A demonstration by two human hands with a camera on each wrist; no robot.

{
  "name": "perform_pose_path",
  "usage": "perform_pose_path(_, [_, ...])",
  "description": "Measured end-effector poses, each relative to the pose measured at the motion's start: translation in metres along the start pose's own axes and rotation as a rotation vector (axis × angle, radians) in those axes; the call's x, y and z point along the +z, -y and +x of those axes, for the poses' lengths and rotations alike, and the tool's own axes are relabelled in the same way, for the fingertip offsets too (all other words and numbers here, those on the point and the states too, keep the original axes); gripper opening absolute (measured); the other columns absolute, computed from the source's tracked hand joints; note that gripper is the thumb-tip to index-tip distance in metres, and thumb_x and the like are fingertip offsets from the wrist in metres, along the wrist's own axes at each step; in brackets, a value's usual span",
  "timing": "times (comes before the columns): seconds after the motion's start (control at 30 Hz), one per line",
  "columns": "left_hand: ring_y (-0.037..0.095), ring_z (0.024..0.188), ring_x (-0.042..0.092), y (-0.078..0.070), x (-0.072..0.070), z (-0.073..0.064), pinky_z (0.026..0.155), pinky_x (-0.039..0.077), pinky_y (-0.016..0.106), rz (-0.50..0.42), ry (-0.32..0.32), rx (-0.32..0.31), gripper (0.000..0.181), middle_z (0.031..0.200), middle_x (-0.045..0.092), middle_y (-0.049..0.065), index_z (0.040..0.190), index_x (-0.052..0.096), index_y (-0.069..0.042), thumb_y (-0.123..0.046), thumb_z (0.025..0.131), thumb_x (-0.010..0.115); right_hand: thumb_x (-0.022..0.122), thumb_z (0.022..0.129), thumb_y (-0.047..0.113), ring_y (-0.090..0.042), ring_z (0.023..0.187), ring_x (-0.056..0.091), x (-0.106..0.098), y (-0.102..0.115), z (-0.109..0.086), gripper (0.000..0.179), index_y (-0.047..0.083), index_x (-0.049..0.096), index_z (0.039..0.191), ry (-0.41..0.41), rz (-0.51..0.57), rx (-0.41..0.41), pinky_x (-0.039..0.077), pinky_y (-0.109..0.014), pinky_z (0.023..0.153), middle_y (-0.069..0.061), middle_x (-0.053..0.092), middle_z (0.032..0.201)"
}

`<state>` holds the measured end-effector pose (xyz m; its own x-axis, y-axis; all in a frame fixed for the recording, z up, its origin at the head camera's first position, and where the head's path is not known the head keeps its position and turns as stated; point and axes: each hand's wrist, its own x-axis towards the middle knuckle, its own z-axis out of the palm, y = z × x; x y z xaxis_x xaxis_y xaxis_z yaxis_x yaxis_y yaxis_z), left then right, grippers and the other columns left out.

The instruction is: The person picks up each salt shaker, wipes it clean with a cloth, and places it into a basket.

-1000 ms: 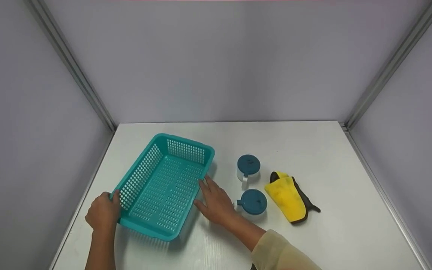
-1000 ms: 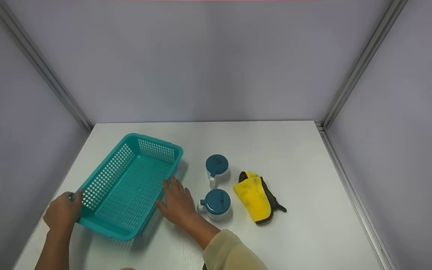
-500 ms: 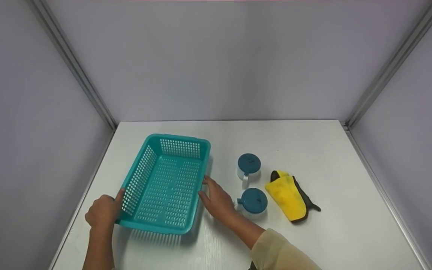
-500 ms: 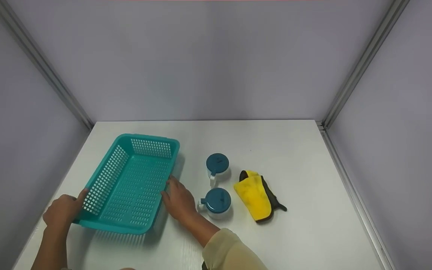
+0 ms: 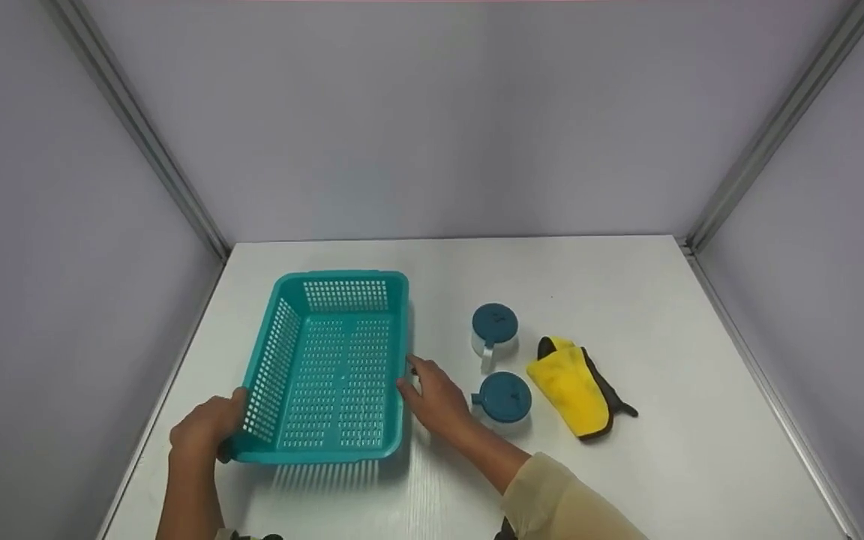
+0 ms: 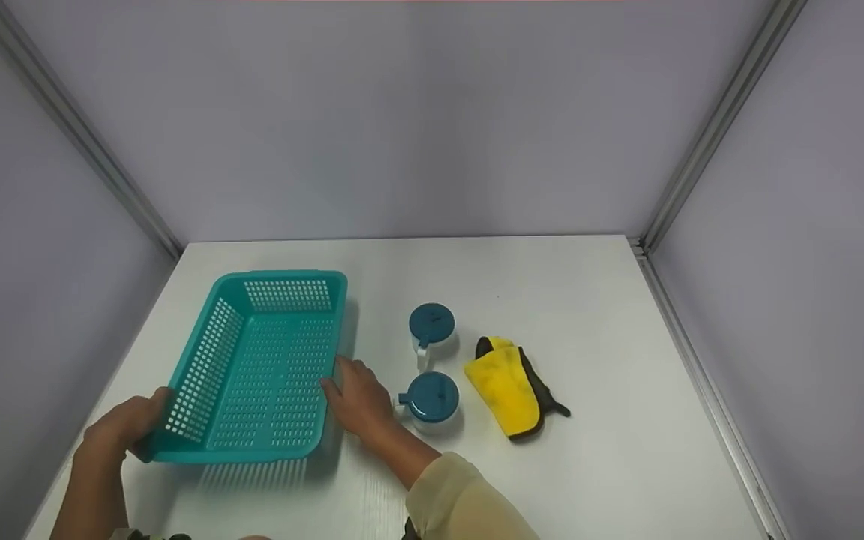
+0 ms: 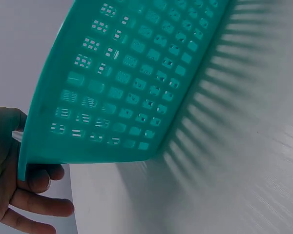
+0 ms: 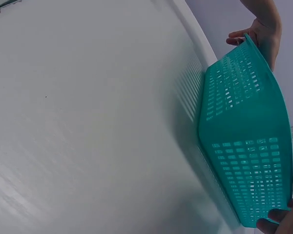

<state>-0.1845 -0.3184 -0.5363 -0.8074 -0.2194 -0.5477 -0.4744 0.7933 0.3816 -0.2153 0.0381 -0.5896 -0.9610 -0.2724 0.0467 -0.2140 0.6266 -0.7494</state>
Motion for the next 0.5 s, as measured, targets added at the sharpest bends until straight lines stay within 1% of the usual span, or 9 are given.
perform_pose_path(0.07, [0.029, 0.063, 0.067, -0.002, 0.000, 0.001, 0.055, 0.049, 0.038, -0.011, 0.023, -0.006, 0.084, 0.073, 0.066, 0.017, 0.119, 0.055, 0.017, -0.053, 0.102, 0.011, 0.050, 0.101, 0.044, -0.017, 0.096, 0.061, 0.001, 0.000, -0.001, 0.064, 0.007, 0.035, 0.151, 0.026, 0.035, 0.012, 0.053, -0.035, 0.079, -0.003, 0.062, 0.108])
perform_pose_path(0.1, [0.029, 0.064, 0.067, -0.003, 0.000, 0.002, 0.057, 0.049, 0.039, -0.011, 0.020, -0.009, 0.086, 0.074, 0.066, 0.017, 0.118, 0.055, 0.017, -0.055, 0.101, 0.010, 0.051, 0.101, 0.044, -0.014, 0.086, 0.059, 0.002, 0.000, -0.002, 0.067, 0.006, 0.033, 0.152, 0.040, 0.053, 0.016, 0.051, -0.032, 0.072, -0.001, 0.061, 0.098])
perform_pose_path(0.13, [0.029, 0.066, 0.066, -0.004, 0.001, 0.003, 0.059, 0.048, 0.039, -0.007, 0.006, -0.013, 0.088, 0.075, 0.066, 0.017, 0.117, 0.056, 0.016, -0.057, 0.101, 0.010, 0.052, 0.100, 0.044, -0.011, 0.078, 0.057, 0.002, 0.000, -0.002, 0.069, 0.005, 0.030, 0.153, 0.053, 0.073, 0.024, 0.049, -0.029, 0.067, 0.002, 0.060, 0.090])
perform_pose_path(0.2, [0.030, 0.069, 0.065, -0.006, 0.005, 0.007, 0.060, 0.048, 0.041, 0.004, -0.059, -0.007, 0.089, 0.077, 0.066, 0.018, 0.114, 0.059, 0.014, -0.060, 0.100, 0.011, 0.055, 0.099, 0.043, -0.008, 0.069, 0.054, 0.004, -0.001, -0.003, 0.073, 0.005, 0.026, 0.154, 0.083, 0.142, 0.041, 0.046, -0.026, 0.061, 0.004, 0.058, 0.080])
perform_pose_path(0.23, [0.033, 0.072, 0.065, -0.006, 0.007, 0.009, 0.062, 0.049, 0.043, 0.005, -0.107, 0.006, 0.089, 0.082, 0.066, 0.021, 0.115, 0.059, 0.014, -0.061, 0.100, 0.013, 0.055, 0.099, 0.042, -0.007, 0.067, 0.053, 0.005, -0.001, -0.003, 0.074, 0.005, 0.024, 0.155, 0.095, 0.178, 0.047, 0.046, -0.025, 0.060, 0.004, 0.059, 0.077])
perform_pose_path(0.3, [0.041, 0.085, 0.066, -0.007, 0.014, 0.016, 0.069, 0.053, 0.050, 0.001, -0.204, 0.045, 0.089, 0.099, 0.067, 0.028, 0.122, 0.056, 0.012, -0.063, 0.100, 0.015, 0.057, 0.100, 0.038, -0.008, 0.064, 0.054, 0.006, -0.003, -0.002, 0.073, 0.006, 0.023, 0.156, 0.112, 0.257, 0.052, 0.046, -0.024, 0.057, 0.002, 0.059, 0.075])
perform_pose_path(0.37, [0.048, 0.100, 0.063, -0.009, 0.021, 0.024, 0.078, 0.054, 0.058, -0.028, -0.276, 0.095, 0.086, 0.117, 0.062, 0.033, 0.133, 0.048, 0.011, -0.063, 0.101, 0.019, 0.057, 0.100, 0.033, -0.010, 0.063, 0.055, 0.006, -0.004, -0.002, 0.071, 0.007, 0.022, 0.156, 0.123, 0.327, 0.057, 0.047, -0.024, 0.055, 0.001, 0.060, 0.075])
perform_pose_path(0.43, [0.051, 0.110, 0.059, -0.010, 0.029, 0.031, 0.084, 0.051, 0.063, -0.063, -0.308, 0.141, 0.081, 0.128, 0.056, 0.034, 0.142, 0.038, 0.009, -0.060, 0.102, 0.020, 0.055, 0.101, 0.029, -0.012, 0.061, 0.056, 0.007, -0.004, -0.001, 0.069, 0.008, 0.020, 0.157, 0.135, 0.375, 0.061, 0.047, -0.024, 0.054, 0.000, 0.061, 0.074])
perform_pose_path(0.5, [0.049, 0.108, 0.061, -0.011, 0.035, 0.036, 0.083, 0.052, 0.062, -0.092, -0.318, 0.165, 0.075, 0.127, 0.057, 0.033, 0.143, 0.036, 0.008, -0.054, 0.104, 0.022, 0.054, 0.102, 0.027, -0.013, 0.058, 0.056, 0.008, -0.005, -0.001, 0.069, 0.008, 0.018, 0.157, 0.147, 0.410, 0.065, 0.046, -0.024, 0.052, 0.000, 0.061, 0.072])
